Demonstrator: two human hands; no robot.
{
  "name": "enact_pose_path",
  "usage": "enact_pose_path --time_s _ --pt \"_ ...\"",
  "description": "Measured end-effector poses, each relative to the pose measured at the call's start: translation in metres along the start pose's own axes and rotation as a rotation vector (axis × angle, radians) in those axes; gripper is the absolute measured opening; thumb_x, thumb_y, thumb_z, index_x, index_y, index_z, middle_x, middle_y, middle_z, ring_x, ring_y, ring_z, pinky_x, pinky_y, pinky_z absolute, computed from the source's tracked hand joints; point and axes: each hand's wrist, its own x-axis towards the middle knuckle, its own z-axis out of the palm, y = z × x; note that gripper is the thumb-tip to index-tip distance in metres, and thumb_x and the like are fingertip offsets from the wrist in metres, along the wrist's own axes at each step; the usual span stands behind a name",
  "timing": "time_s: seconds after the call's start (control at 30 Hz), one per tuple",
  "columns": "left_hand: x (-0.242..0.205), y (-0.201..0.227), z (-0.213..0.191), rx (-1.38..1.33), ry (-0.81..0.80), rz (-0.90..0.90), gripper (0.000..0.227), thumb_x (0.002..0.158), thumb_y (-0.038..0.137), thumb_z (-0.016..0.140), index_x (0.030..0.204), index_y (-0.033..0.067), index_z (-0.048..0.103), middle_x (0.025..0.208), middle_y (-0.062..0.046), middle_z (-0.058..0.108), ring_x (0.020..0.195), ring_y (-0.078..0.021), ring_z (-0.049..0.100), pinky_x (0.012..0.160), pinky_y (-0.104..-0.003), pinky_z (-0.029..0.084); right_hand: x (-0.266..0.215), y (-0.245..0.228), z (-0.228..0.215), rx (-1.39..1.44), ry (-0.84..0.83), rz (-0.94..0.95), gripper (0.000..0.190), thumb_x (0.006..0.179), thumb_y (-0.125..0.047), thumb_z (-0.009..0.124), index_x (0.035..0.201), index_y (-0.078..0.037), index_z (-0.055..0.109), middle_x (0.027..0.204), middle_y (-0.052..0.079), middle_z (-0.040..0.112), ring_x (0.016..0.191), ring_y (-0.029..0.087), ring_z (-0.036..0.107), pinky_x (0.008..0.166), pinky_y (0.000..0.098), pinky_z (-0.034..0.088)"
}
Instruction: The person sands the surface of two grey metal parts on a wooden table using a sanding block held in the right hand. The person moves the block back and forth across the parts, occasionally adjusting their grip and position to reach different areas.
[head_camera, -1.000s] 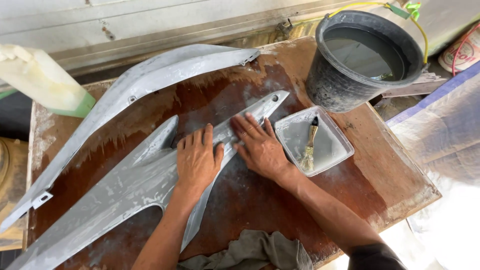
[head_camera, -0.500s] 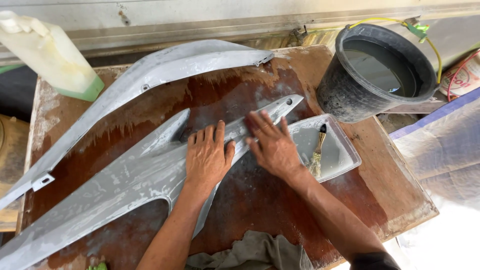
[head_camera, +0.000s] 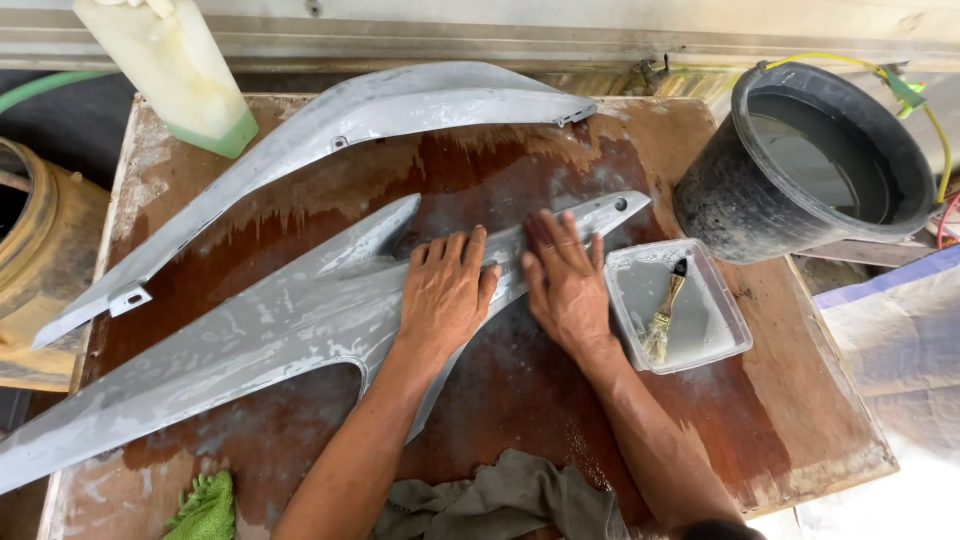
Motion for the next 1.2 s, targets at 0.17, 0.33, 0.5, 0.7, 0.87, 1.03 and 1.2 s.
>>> enact_pose_path --time_s 0.17,0.33,0.5,0.7,0.87,1.03,1.2 --pt "0.000 -0.001 -0.004 -0.008 -0.001 0.021 0.051 0.107 0.041 0.042 0.141 0.0053 0.055 0.116 -0.017 0.064 0.110 -0.0334 0.064 0.098 -0.047 0.044 0.000 0.001 -0.003 -0.001 0.064 0.045 0.041 0.108 -0.031 0.050 0.146 -0.019 0.058 0.155 0.004 0.050 0.149 0.030 0.036 0.117 0.0612 0.024" --pt "0.000 0.001 -0.009 0.004 0.042 0.063 0.051 0.103 0.039 0.050 0.144 0.0102 0.055 0.114 -0.015 0.063 0.109 -0.0337 0.064 0.097 -0.047 0.045 -0.002 0.004 -0.006 0.042 0.088 -0.033 0.039 0.106 -0.034 0.051 0.142 -0.026 0.062 0.150 -0.002 0.056 0.148 0.024 0.041 0.121 0.0554 0.019" --pt "0.000 0.001 -0.010 -0.009 0.047 0.054 0.046 0.104 0.038 0.049 0.143 0.0139 0.058 0.114 -0.015 0.065 0.109 -0.0330 0.066 0.098 -0.046 0.046 0.000 0.021 0.001 0.045 0.176 0.075 0.041 0.109 -0.029 0.048 0.144 -0.014 0.061 0.151 0.009 0.054 0.147 0.035 0.037 0.118 0.0609 0.023" --pt "-0.001 0.000 -0.011 0.025 0.055 0.077 0.047 0.106 0.040 0.047 0.144 0.0150 0.056 0.115 -0.013 0.064 0.108 -0.0299 0.066 0.096 -0.044 0.047 -0.003 0.018 0.010 0.071 0.136 -0.028 0.040 0.108 -0.035 0.045 0.140 -0.021 0.065 0.148 0.005 0.058 0.146 0.032 0.041 0.121 0.0585 0.013" --pt "0.000 0.001 -0.012 0.013 0.040 0.066 0.047 0.107 0.040 0.047 0.144 0.0139 0.057 0.116 -0.014 0.065 0.108 -0.0305 0.066 0.097 -0.045 0.047 0.002 0.020 0.006 0.048 0.177 0.062 0.039 0.110 -0.030 0.045 0.142 -0.016 0.062 0.149 0.007 0.056 0.147 0.033 0.039 0.120 0.0577 0.014" --pt "-0.001 0.000 -0.011 0.010 0.033 0.063 0.047 0.107 0.042 0.047 0.144 0.0132 0.055 0.117 -0.014 0.065 0.110 -0.0308 0.066 0.097 -0.046 0.047 0.000 0.005 0.009 0.088 0.123 -0.040 0.039 0.107 -0.033 0.050 0.142 -0.020 0.062 0.150 0.000 0.056 0.149 0.025 0.040 0.123 0.0530 0.013" --pt "0.000 0.001 -0.013 0.006 0.020 0.048 0.048 0.106 0.042 0.048 0.143 0.0125 0.056 0.118 -0.014 0.065 0.111 -0.0300 0.066 0.098 -0.045 0.047 0.013 0.020 -0.017 -0.005 0.127 0.155 0.037 0.111 -0.030 0.044 0.142 -0.020 0.063 0.148 0.003 0.057 0.149 0.031 0.035 0.119 0.0619 0.012"
